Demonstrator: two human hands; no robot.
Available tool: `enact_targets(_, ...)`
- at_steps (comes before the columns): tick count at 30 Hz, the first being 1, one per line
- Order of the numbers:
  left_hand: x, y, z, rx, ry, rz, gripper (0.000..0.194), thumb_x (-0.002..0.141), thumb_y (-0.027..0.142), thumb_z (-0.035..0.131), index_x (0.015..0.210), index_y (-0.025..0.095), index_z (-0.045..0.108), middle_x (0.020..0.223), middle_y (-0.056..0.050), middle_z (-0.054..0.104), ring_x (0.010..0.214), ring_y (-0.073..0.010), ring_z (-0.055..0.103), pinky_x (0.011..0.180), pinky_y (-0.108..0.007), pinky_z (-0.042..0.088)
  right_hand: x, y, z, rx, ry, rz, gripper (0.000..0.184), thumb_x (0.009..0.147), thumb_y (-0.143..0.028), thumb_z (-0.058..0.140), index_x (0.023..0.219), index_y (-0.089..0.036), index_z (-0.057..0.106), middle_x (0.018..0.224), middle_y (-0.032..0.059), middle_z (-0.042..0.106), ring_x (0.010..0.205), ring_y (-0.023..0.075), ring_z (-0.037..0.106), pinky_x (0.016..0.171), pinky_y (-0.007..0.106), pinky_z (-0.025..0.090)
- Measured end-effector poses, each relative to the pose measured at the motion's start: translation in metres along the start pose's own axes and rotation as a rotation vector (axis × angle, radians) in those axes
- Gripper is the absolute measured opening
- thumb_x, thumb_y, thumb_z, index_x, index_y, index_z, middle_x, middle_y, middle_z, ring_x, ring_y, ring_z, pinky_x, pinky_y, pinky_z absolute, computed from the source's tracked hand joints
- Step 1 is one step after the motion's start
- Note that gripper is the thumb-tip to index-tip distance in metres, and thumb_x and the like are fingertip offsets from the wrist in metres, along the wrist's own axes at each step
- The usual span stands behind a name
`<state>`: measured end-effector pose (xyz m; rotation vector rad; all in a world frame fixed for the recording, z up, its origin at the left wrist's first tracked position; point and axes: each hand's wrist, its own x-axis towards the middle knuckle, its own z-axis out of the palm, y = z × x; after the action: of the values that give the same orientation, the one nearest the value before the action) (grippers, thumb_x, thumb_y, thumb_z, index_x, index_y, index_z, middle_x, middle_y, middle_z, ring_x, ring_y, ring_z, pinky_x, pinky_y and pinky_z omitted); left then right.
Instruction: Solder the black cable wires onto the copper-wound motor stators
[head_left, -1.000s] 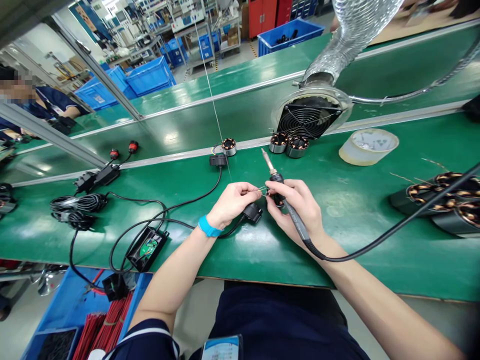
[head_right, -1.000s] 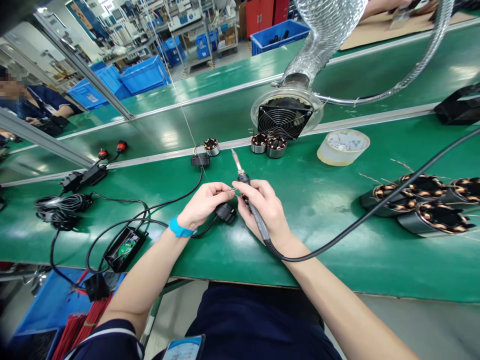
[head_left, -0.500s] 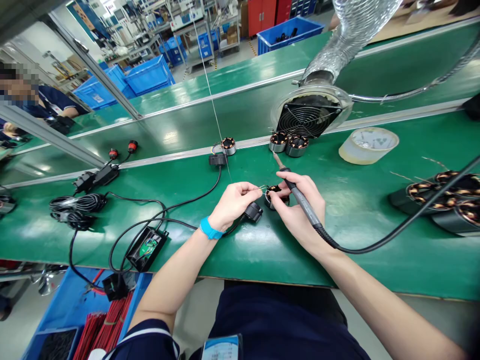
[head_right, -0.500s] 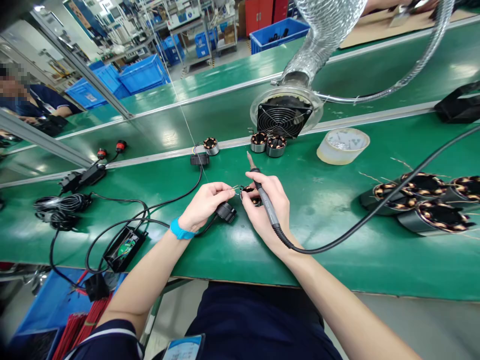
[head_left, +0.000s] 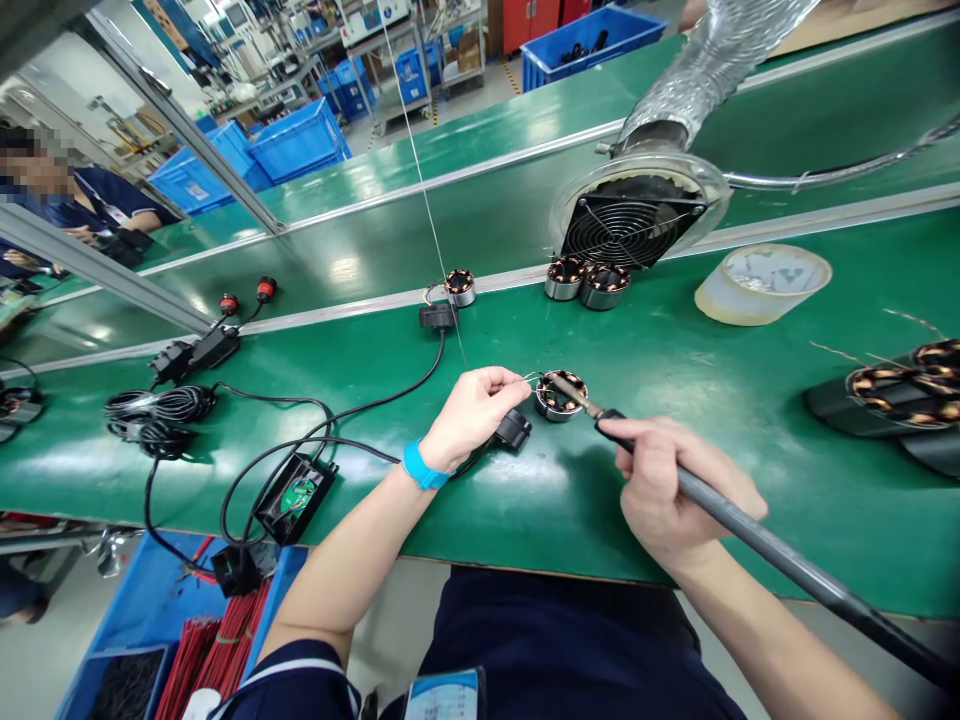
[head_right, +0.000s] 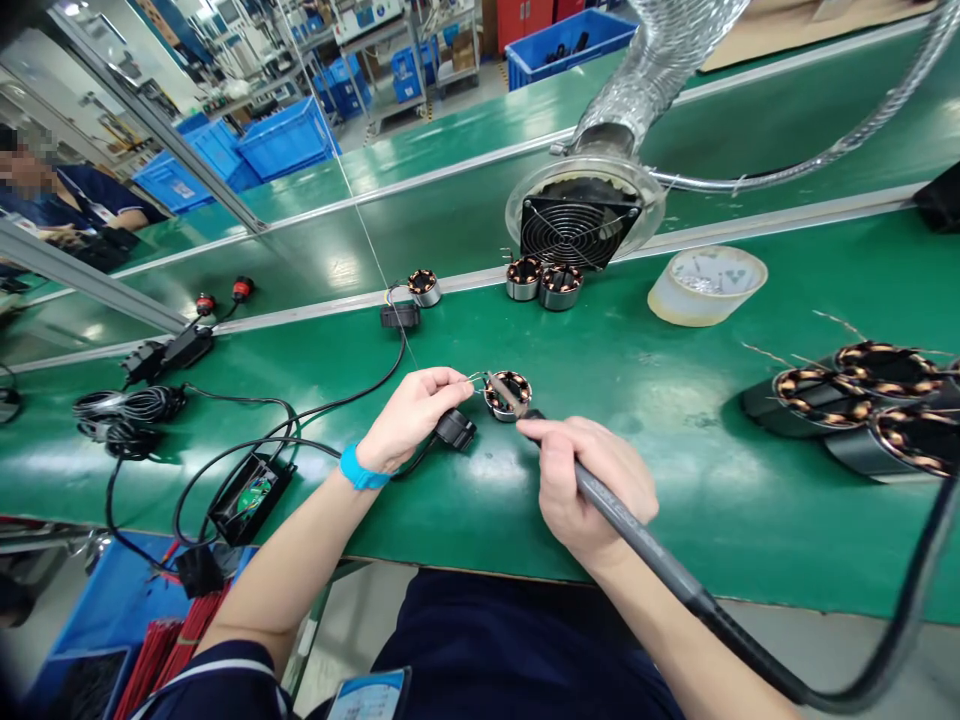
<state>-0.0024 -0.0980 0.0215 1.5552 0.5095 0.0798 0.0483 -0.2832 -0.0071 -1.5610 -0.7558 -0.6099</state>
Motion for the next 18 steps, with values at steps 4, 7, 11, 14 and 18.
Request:
enact_targets(4,-0.0024,0.0013,0.0036,-0.021,0.028,0.001,0.024,0.083,0.039,0.076,0.077,0.017,0.069,0.076,-0.004,0.065,0.066,-0.0119,0.053,0.063,-0.028,0.041,-0.0043,0.0005,-0.0028,0.016,0.003,-0.066,0.028,0.097,-0.012,0.053,0.091,-0.025,0.077,0.059,-0.0023,0.061,0.047,0.0154,0.057,0.048,0.033,0.047)
enact_targets(7,-0.0034,0.0023,0.0048,-0.027,0.036,0.001,0.021,0.084,0.036,0.075,0.077,0.017,0.069,0.077,-0.004,0.066,0.067,-0.0121,0.053,0.064,-0.028,0.041,-0.0030,-0.0001,-0.0023,0.022,-0.031,-0.076,0.028,0.096,-0.011,0.053,0.092,-0.024,0.077,0.059,-0.0024,0.062,0.046,0.0156,0.057,0.047,0.033,0.047)
enact_targets(11,-0.0046,0.0039,0.0058,-0.031,0.041,-0.016,0.021,0.084,0.035,0.074,0.078,0.016,0.069,0.077,-0.003,0.065,0.066,-0.0107,0.053,0.064,-0.026,0.039,-0.0005,-0.0002,-0.0004,0.014,-0.057,-0.101,0.025,0.095,-0.008,0.055,0.089,-0.022,0.075,0.062,-0.0027,0.065,0.049,0.0146,0.060,0.050,0.031,0.051)
enact_targets(14,-0.0053,0.0049,0.0063,-0.036,0.040,-0.028,0.021,0.084,0.035,0.074,0.080,0.015,0.069,0.076,-0.002,0.065,0.065,-0.0097,0.052,0.063,-0.025,0.039,0.0001,-0.0001,0.0003,0.000,-0.049,-0.111,0.024,0.094,-0.007,0.056,0.086,-0.020,0.075,0.064,-0.0027,0.067,0.053,0.0138,0.064,0.053,0.028,0.054)
enact_targets(18,-0.0049,0.0046,0.0063,-0.031,0.044,-0.022,0.020,0.084,0.033,0.072,0.080,0.014,0.068,0.074,-0.001,0.064,0.065,-0.0092,0.051,0.063,-0.024,0.037,-0.0006,-0.0003,0.0003,-0.006,-0.053,-0.097,0.024,0.095,-0.008,0.056,0.086,-0.019,0.075,0.064,-0.0024,0.067,0.054,0.0135,0.065,0.056,0.027,0.056)
